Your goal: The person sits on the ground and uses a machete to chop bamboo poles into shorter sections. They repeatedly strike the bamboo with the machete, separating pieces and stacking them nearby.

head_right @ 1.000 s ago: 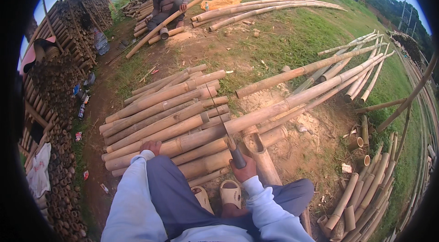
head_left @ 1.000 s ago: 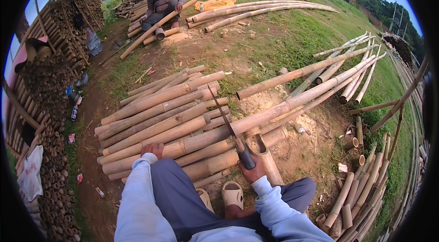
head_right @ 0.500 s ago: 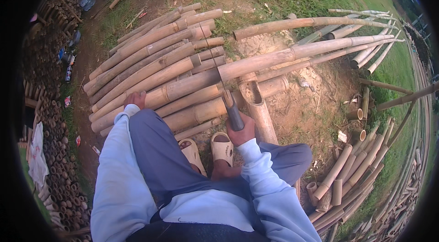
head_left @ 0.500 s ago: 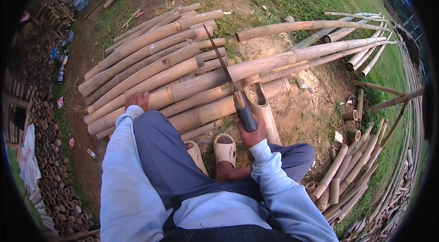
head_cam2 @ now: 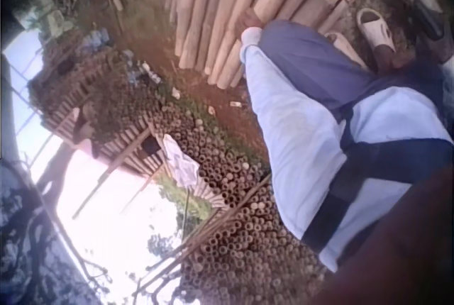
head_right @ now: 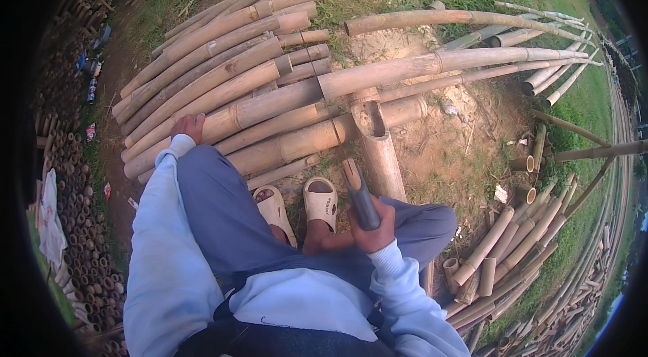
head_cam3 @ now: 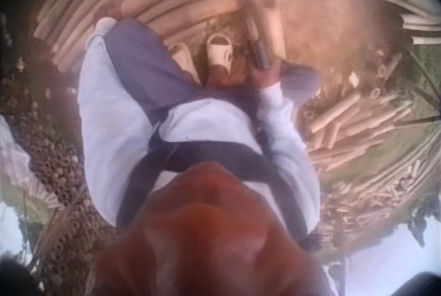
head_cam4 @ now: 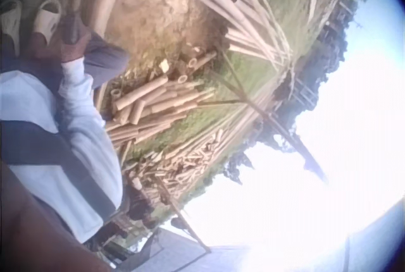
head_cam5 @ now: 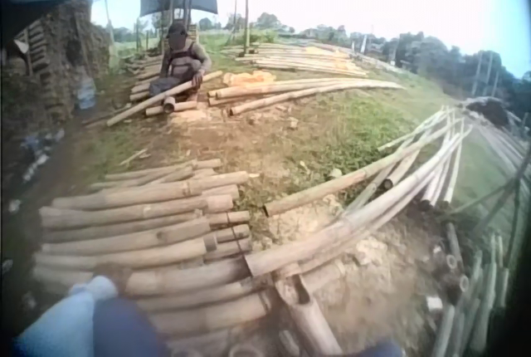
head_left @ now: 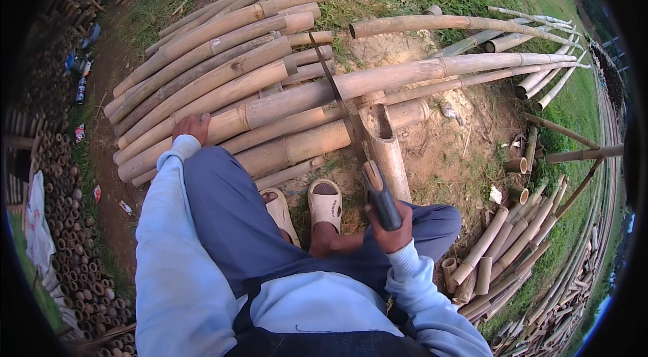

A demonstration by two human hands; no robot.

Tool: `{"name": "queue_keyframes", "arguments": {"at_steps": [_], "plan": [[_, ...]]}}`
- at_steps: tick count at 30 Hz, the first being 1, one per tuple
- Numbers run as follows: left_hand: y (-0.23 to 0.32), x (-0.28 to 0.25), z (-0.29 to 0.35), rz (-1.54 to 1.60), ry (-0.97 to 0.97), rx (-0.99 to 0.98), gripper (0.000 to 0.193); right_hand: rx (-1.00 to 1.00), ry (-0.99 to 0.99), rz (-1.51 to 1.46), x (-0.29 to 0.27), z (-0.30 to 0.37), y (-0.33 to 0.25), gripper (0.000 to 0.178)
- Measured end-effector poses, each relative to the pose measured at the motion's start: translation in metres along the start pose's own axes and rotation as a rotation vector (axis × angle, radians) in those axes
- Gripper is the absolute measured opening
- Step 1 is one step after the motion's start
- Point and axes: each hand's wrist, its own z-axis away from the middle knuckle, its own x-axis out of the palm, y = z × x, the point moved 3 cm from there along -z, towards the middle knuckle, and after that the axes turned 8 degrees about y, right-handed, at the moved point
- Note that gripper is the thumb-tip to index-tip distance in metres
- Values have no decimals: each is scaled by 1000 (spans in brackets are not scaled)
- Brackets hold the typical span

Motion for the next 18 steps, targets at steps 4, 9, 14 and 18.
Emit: {"name": "queue_keyframes", "arguments": {"at_steps": [4, 9, 14, 18], "plan": [[0, -1, -7, 0, -21, -10, 61, -236, -36, -98, 66, -100, 28, 16], [-7, 8, -14, -3, 24, 46, 63, -171, -62, -44, 65, -102, 41, 20], [-5, -1, -2, 43, 47, 23, 63, -192, 7, -94, 68, -88, 44, 27], [4, -9, 3, 58, 21, 23, 58, -201, -4, -22, 73, -92, 56, 29]]}}
